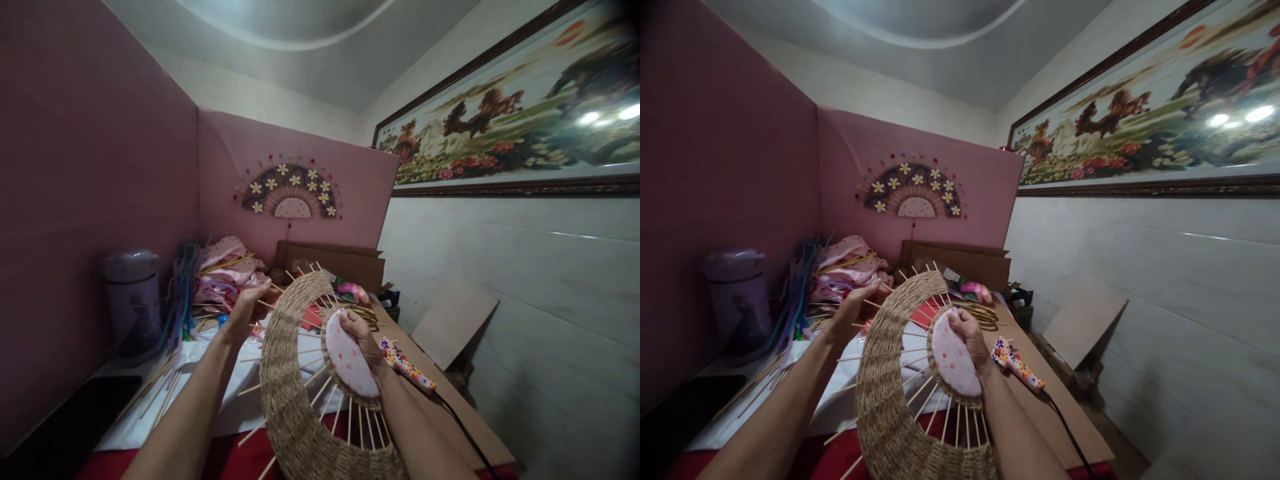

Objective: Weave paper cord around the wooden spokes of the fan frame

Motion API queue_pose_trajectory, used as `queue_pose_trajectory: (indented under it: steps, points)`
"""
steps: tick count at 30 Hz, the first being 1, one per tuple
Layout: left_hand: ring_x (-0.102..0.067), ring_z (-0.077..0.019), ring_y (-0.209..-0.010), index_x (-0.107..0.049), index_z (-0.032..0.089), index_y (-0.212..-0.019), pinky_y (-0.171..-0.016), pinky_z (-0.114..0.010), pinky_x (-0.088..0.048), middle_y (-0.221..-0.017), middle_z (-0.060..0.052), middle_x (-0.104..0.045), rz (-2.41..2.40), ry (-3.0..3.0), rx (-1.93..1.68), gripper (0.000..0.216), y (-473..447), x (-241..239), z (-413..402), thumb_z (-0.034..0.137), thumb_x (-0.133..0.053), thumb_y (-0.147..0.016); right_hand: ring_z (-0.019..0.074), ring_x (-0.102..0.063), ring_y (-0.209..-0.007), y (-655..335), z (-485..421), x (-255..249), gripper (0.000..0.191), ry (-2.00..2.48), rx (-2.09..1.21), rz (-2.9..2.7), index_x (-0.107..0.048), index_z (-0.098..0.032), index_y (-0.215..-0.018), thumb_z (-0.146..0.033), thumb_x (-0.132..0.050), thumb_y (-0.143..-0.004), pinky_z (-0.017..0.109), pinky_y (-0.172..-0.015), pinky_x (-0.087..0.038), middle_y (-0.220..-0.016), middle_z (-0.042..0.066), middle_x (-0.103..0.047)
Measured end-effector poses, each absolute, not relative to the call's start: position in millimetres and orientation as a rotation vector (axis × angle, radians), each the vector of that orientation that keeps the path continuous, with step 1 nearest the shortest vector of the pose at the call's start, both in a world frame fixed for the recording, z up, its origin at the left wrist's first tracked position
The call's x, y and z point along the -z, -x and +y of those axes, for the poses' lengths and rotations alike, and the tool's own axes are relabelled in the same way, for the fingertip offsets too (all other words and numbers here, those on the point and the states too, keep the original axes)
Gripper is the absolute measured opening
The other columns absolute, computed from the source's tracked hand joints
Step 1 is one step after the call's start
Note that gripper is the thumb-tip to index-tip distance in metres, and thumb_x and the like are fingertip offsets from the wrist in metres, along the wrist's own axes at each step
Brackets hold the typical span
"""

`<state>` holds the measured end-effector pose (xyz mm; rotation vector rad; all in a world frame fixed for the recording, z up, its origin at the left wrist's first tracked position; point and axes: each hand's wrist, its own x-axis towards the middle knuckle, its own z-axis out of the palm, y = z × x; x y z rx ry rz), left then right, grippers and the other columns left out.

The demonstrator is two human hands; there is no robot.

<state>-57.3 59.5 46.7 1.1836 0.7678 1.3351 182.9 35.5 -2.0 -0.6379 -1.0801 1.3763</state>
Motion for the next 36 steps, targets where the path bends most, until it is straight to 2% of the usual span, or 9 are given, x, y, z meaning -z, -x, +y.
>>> queue_pose_trajectory:
  steps: [4, 8, 15, 19, 23, 27, 30, 33, 36]
  points:
    - [-0.02, -0.0033, -0.036, -0.066, 0.01, -0.07, -0.04, -0.022, -0.007, -0.041, 0.006, -0.035, 0.794, -1.229, -1.34, 0.036, 60, -44, 62, 0.046, -0.065, -0.062, 0.0052, -0.043, -0.047, -187, 41, 3, 0.028, 0.668, -1.321, -1.117, -0.053, -0.016, -0.069, -0.035, -0.073, -0.064, 0.017, -0.046, -0.032, -0.057, -0.004, -0.051]
    - [-0.017, -0.0022, -0.036, -0.065, 0.01, -0.066, -0.04, -0.022, -0.005, -0.041, 0.007, -0.029, 0.787, -1.268, -1.349, 0.035, 61, -48, 60, 0.045, -0.065, -0.063, 0.0056, -0.042, -0.045, -187, 42, 2, 0.031, 0.714, -1.297, -1.119, -0.053, -0.016, -0.067, -0.037, -0.075, -0.06, 0.018, -0.045, -0.031, -0.055, -0.004, -0.052]
    - [-0.018, -0.0013, -0.037, -0.065, 0.01, -0.065, -0.039, -0.02, -0.007, -0.046, 0.006, -0.034, 0.83, -1.265, -1.378, 0.033, 64, -45, 63, 0.043, -0.066, -0.063, 0.0058, -0.042, -0.045, -187, 40, 2, 0.028, 0.689, -1.318, -1.108, -0.053, -0.016, -0.068, -0.034, -0.074, -0.062, 0.019, -0.045, -0.03, -0.055, -0.004, -0.052]
    - [-0.016, -0.0014, -0.039, -0.065, 0.01, -0.066, -0.041, -0.02, -0.007, -0.045, 0.007, -0.03, 0.801, -1.286, -1.372, 0.029, 68, -44, 64, 0.039, -0.068, -0.062, 0.0056, -0.043, -0.044, -188, 41, 3, 0.029, 0.714, -1.303, -1.099, -0.052, -0.016, -0.068, -0.033, -0.074, -0.062, 0.018, -0.044, -0.03, -0.054, -0.004, -0.052]
    - [-0.017, -0.0012, -0.039, -0.066, 0.009, -0.072, -0.041, -0.02, -0.007, -0.044, 0.007, -0.036, 0.817, -1.284, -1.401, 0.028, 67, -48, 62, 0.032, -0.072, -0.057, 0.0063, -0.045, -0.046, -190, 44, 3, 0.031, 0.736, -1.277, -1.104, -0.054, -0.015, -0.069, -0.035, -0.075, -0.06, 0.019, -0.045, -0.032, -0.056, -0.003, -0.055]
    - [-0.018, -0.0021, -0.037, -0.067, 0.011, -0.076, -0.04, -0.02, -0.009, -0.04, 0.008, -0.036, 0.931, -1.308, -1.467, 0.031, 63, -52, 61, 0.032, -0.072, -0.054, 0.0053, -0.042, -0.043, -191, 45, 4, 0.032, 0.778, -1.226, -1.117, -0.054, -0.015, -0.069, -0.036, -0.075, -0.059, 0.018, -0.043, -0.028, -0.054, -0.004, -0.053]
    - [-0.026, -0.0039, -0.037, -0.069, 0.011, -0.07, -0.039, -0.021, -0.016, -0.041, 0.005, -0.045, 1.071, -1.413, -1.461, 0.028, 62, -51, 65, 0.035, -0.07, -0.055, 0.0058, -0.041, -0.043, -191, 46, 5, 0.031, 0.782, -1.218, -1.126, -0.054, -0.015, -0.068, -0.037, -0.075, -0.06, 0.019, -0.043, -0.027, -0.054, -0.004, -0.053]
    - [-0.045, -0.0096, -0.046, -0.069, 0.012, -0.06, -0.047, -0.022, -0.03, -0.05, -0.001, -0.058, 1.184, -1.562, -1.507, 0.023, 63, -46, 72, 0.034, -0.071, -0.054, 0.0066, -0.042, -0.044, -191, 46, 5, 0.031, 0.766, -1.222, -1.122, -0.054, -0.016, -0.068, -0.036, -0.075, -0.06, 0.02, -0.044, -0.028, -0.054, -0.004, -0.054]
    - [-0.056, -0.0166, -0.059, -0.072, 0.016, -0.064, -0.054, -0.025, -0.036, -0.059, -0.004, -0.065, 1.272, -1.749, -1.499, 0.022, 63, -45, 73, 0.036, -0.068, -0.058, 0.0067, -0.04, -0.043, -191, 46, 4, 0.032, 0.779, -1.212, -1.108, -0.054, -0.016, -0.067, -0.037, -0.076, -0.058, 0.02, -0.044, -0.027, -0.052, -0.004, -0.053]
